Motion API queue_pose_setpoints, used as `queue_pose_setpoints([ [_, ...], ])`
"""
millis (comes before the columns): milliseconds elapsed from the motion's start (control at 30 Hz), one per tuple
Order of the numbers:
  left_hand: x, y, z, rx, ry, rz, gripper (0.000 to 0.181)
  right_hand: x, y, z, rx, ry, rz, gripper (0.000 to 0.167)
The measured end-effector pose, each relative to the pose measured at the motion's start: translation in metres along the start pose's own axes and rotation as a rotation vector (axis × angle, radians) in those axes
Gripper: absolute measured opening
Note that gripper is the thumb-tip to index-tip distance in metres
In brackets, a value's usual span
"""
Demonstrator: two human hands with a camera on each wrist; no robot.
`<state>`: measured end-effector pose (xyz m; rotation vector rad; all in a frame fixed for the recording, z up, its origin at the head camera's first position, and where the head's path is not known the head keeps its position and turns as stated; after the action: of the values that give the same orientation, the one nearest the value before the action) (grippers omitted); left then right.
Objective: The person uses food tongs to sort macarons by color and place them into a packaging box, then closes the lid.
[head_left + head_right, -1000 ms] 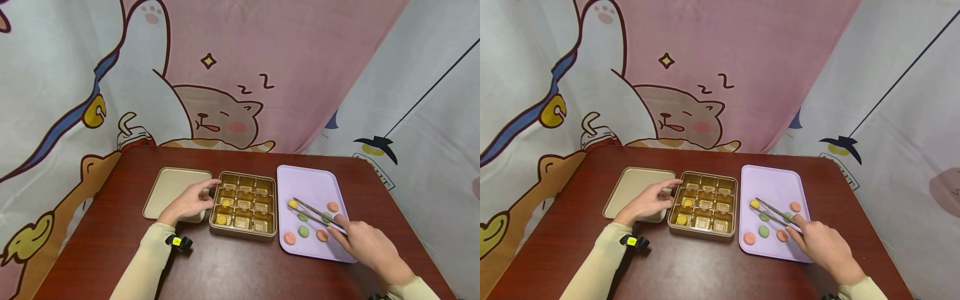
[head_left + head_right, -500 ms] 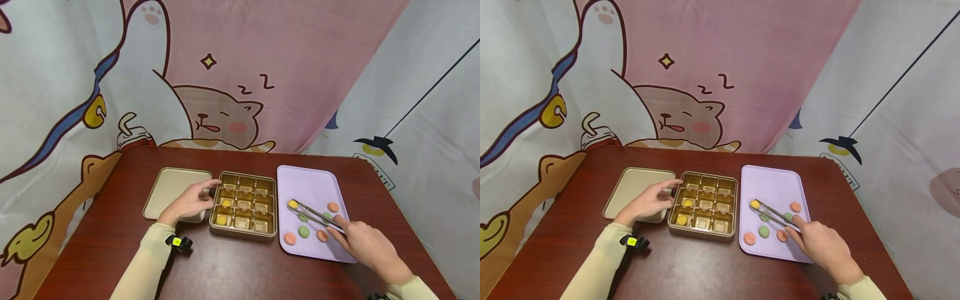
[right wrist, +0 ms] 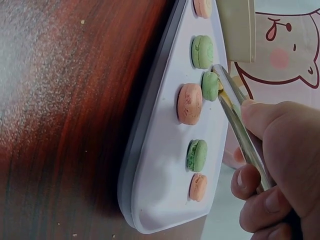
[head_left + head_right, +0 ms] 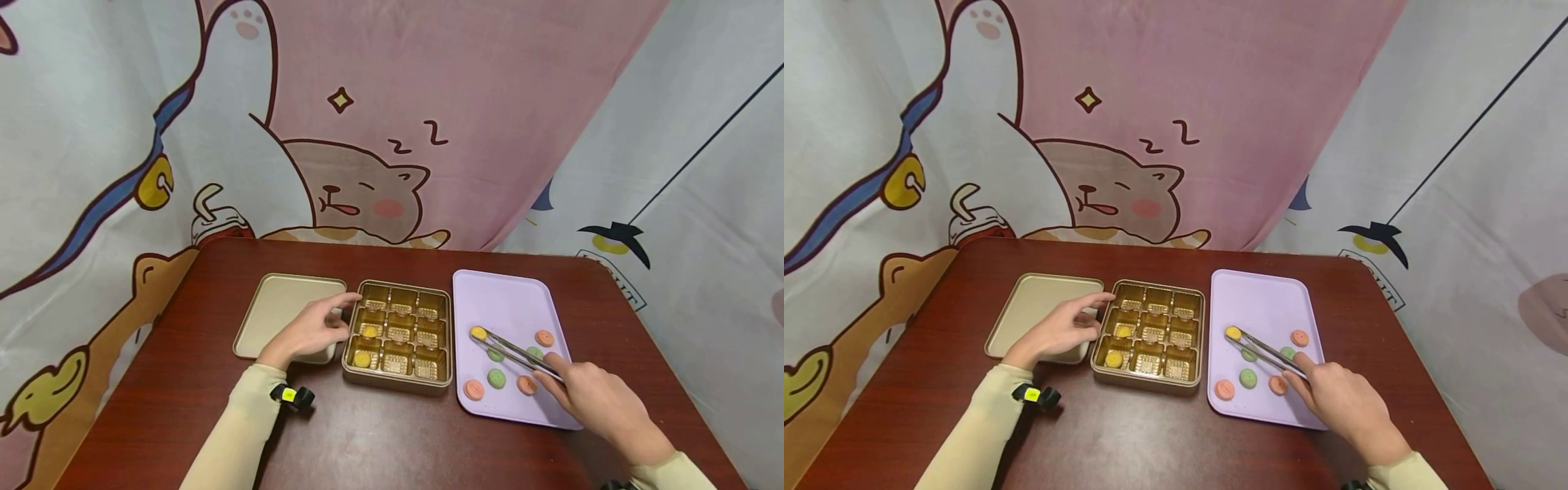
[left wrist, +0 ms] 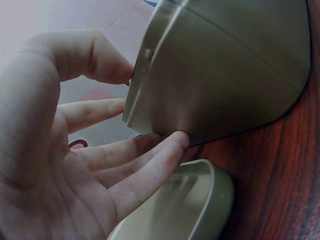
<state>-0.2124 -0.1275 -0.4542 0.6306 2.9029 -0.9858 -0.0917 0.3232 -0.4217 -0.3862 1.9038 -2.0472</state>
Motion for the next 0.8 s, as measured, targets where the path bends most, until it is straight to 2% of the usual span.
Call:
queue_pose_setpoints([
  [433, 0.0002, 0.0002, 0.0004, 0.002, 0.015, -0.003, 0.071, -0.0021, 0.0018, -0.0006, -0.022, -0.017, -0.049, 0.023],
  [800, 0.0002, 0.0002, 0.0007, 0.005, 0.016, -0.006, 0.073, -0.001, 0.0022, -0.0016, -0.011, 0.003, -0.053, 0.026],
])
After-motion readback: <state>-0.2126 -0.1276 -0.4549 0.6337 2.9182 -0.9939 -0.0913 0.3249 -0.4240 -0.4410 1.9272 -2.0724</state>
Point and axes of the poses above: each hand's wrist, its own x-axis towards the middle knuckle, its own y-axis out of the palm, z = x × y, the point moved 4 cm from there along x, towards the middle knuckle, and after that the axes turned 13 degrees about -y, right-handed, at the moved point
